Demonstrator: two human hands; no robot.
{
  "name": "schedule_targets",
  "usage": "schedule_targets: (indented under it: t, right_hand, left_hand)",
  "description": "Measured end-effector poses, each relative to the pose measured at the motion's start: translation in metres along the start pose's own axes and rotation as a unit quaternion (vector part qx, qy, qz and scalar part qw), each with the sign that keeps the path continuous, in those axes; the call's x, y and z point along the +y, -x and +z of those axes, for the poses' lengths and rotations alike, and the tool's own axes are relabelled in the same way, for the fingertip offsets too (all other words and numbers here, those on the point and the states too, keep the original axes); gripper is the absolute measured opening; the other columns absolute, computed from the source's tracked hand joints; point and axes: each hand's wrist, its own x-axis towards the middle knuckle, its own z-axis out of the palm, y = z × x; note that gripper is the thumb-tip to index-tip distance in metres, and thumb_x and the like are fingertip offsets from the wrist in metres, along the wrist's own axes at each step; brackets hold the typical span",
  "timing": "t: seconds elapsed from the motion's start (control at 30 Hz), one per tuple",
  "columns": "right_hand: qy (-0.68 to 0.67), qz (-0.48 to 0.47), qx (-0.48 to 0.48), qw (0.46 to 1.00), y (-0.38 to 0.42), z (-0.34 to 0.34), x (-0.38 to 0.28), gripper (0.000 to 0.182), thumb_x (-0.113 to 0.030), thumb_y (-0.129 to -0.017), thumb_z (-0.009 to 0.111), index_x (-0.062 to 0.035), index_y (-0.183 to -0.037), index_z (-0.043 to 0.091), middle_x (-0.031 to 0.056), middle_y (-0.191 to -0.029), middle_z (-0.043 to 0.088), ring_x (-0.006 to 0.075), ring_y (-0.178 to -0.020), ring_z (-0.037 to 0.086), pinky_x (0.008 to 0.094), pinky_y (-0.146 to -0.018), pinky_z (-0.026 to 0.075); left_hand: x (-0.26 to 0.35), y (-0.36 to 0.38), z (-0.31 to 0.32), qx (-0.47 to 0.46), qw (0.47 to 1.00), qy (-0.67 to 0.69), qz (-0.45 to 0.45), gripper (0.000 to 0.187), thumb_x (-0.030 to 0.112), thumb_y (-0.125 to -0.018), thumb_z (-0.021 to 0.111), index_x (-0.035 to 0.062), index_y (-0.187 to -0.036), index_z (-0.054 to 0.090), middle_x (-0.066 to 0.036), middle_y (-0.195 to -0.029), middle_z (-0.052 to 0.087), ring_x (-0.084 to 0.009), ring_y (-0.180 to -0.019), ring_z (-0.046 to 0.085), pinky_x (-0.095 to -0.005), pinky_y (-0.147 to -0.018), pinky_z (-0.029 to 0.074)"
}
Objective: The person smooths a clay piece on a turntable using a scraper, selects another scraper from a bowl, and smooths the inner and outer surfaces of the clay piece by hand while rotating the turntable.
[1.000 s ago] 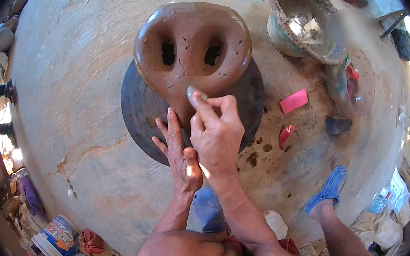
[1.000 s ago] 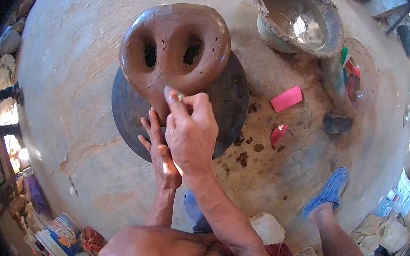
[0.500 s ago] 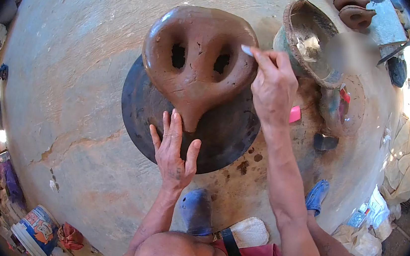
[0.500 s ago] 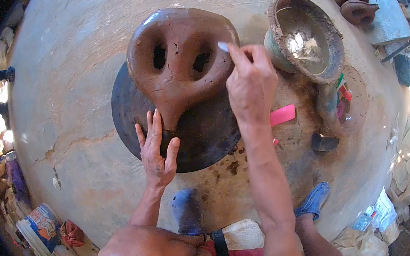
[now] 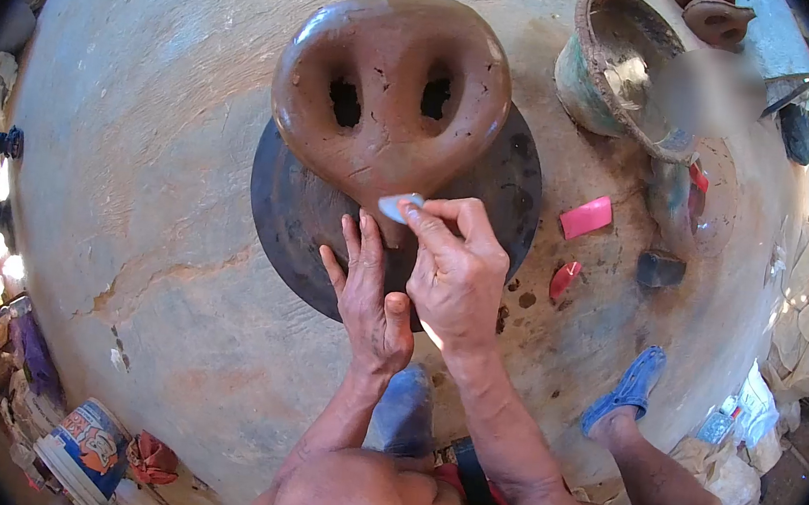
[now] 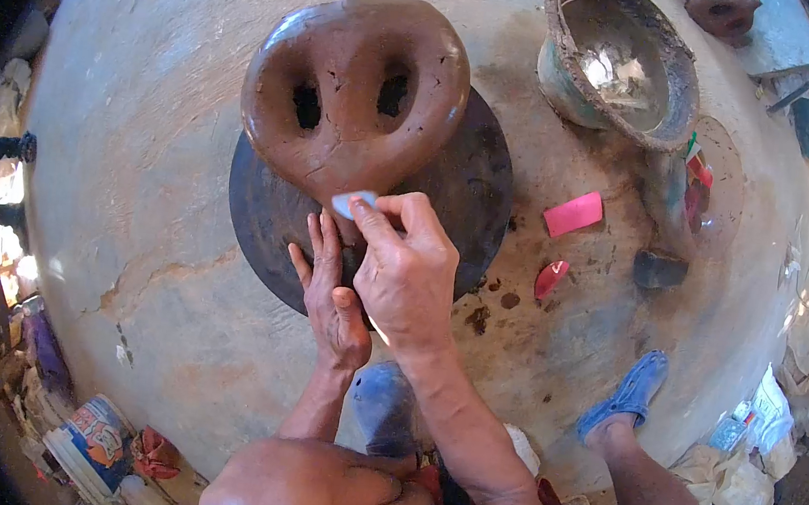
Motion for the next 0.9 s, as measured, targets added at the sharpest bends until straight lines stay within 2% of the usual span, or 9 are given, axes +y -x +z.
schedule_targets:
  t: [0.13,0.27,0.33,0.37,0.5,0.6,0.63,0.8,0.9]
  right_hand:
    - [-0.048,-0.02,-0.1,0.994,0.011,-0.02,0.007,0.033,0.006,-0.08,0.076,-0.0059,-0.111,0.083,0.0116,-0.099,0.07,0.0286,-0.086,0.075,0.038,-0.076,0.062]
    - [-0.094,-0.013,-0.179,0.979,0.01,-0.055,0.037,0.033,0.009,-0.08,0.074,-0.0042,-0.109,0.083,0.0139,-0.093,0.075,0.0282,-0.084,0.076,0.0368,-0.075,0.062]
    - [-0.056,0.076,-0.014,0.995,0.003,-0.06,0.034,0.024,0.009,-0.091,0.072,-0.001,-0.111,0.082,0.0142,-0.094,0.077,0.0251,-0.082,0.077,0.0363,-0.071,0.061]
    - [-0.06,0.093,0.044,0.993,0.0,-0.053,0.042,0.024,0.008,-0.093,0.072,-0.0008,-0.113,0.082,0.0145,-0.097,0.077,0.0251,-0.083,0.077,0.0362,-0.072,0.062]
    - [0.0,0.096,0.242,0.966,-0.019,-0.016,0.044,0.024,0.005,-0.096,0.072,-0.0001,-0.118,0.081,0.017,-0.106,0.078,0.0267,-0.087,0.079,0.0376,-0.073,0.062]
    - [-0.022,0.081,0.238,0.968,-0.027,0.01,0.048,0.026,0.005,-0.098,0.071,-0.0003,-0.122,0.079,0.0176,-0.108,0.077,0.0312,-0.092,0.078,0.0398,-0.08,0.063]
    - [-0.025,0.089,0.236,0.967,-0.026,0.017,0.045,0.027,0.006,-0.1,0.07,0.0,-0.123,0.08,0.0138,-0.109,0.078,0.0214,-0.089,0.077,0.0322,-0.078,0.062]
    - [-0.017,0.072,0.222,0.972,-0.002,0.029,0.036,0.031,0.01,-0.1,0.067,-0.0017,-0.125,0.08,0.0129,-0.107,0.076,0.0211,-0.087,0.077,0.032,-0.078,0.063]
    - [-0.105,0.083,0.192,0.972,0.011,0.033,0.028,0.029,0.007,-0.095,0.073,-0.0017,-0.121,0.08,0.0155,-0.108,0.074,0.0303,-0.094,0.077,0.0368,-0.08,0.063]
  left_hand:
    - [-0.001,0.001,-0.001,-0.023,1.0,-0.017,0.01,0.101,0.074,-0.109,0.021,-0.0082,-0.168,0.03,-0.025,-0.174,0.036,-0.0414,-0.168,0.017,-0.0595,-0.132,-0.006]
    - [0.001,0.0,-0.008,-0.024,1.0,-0.014,0.008,0.089,0.059,-0.11,0.046,-0.0069,-0.168,0.031,-0.024,-0.174,0.037,-0.0401,-0.168,0.018,-0.0584,-0.132,-0.004]
    - [0.0,0.001,-0.012,-0.03,1.0,-0.004,0.003,0.087,0.047,-0.107,0.058,-0.0075,-0.168,0.03,-0.024,-0.174,0.037,-0.0407,-0.167,0.019,-0.0577,-0.133,-0.003]
    - [0.001,0.0,-0.013,-0.007,1.0,-0.022,0.017,0.08,0.034,-0.103,0.07,-0.0081,-0.164,0.039,-0.025,-0.168,0.046,-0.0423,-0.163,0.032,-0.0564,-0.133,0.014]
    - [-0.002,-0.013,-0.013,0.096,0.995,-0.023,-0.004,0.064,0.007,-0.09,0.087,-0.0077,-0.147,0.062,-0.025,-0.148,0.067,-0.0408,-0.145,0.058,-0.0498,-0.121,0.044]
    - [-0.012,-0.017,-0.01,0.082,0.991,-0.089,0.051,0.061,0.011,-0.09,0.088,-0.0064,-0.145,0.065,-0.024,-0.141,0.071,-0.039,-0.143,0.061,-0.0517,-0.123,0.042]
    - [-0.015,-0.016,-0.007,0.093,0.989,-0.09,0.07,0.058,0.012,-0.091,0.088,-0.0044,-0.142,0.068,-0.023,-0.137,0.073,-0.0378,-0.14,0.064,-0.0526,-0.123,0.042]
    - [-0.019,-0.015,0.0,0.102,0.988,-0.1,0.066,0.054,0.01,-0.091,0.087,-0.0023,-0.141,0.07,-0.021,-0.137,0.073,-0.0382,-0.139,0.064,-0.0529,-0.123,0.042]
    - [-0.017,-0.015,0.001,0.106,0.988,-0.095,0.061,0.054,0.009,-0.09,0.088,-0.0019,-0.14,0.071,-0.02,-0.137,0.074,-0.0383,-0.138,0.065,-0.053,-0.123,0.042]
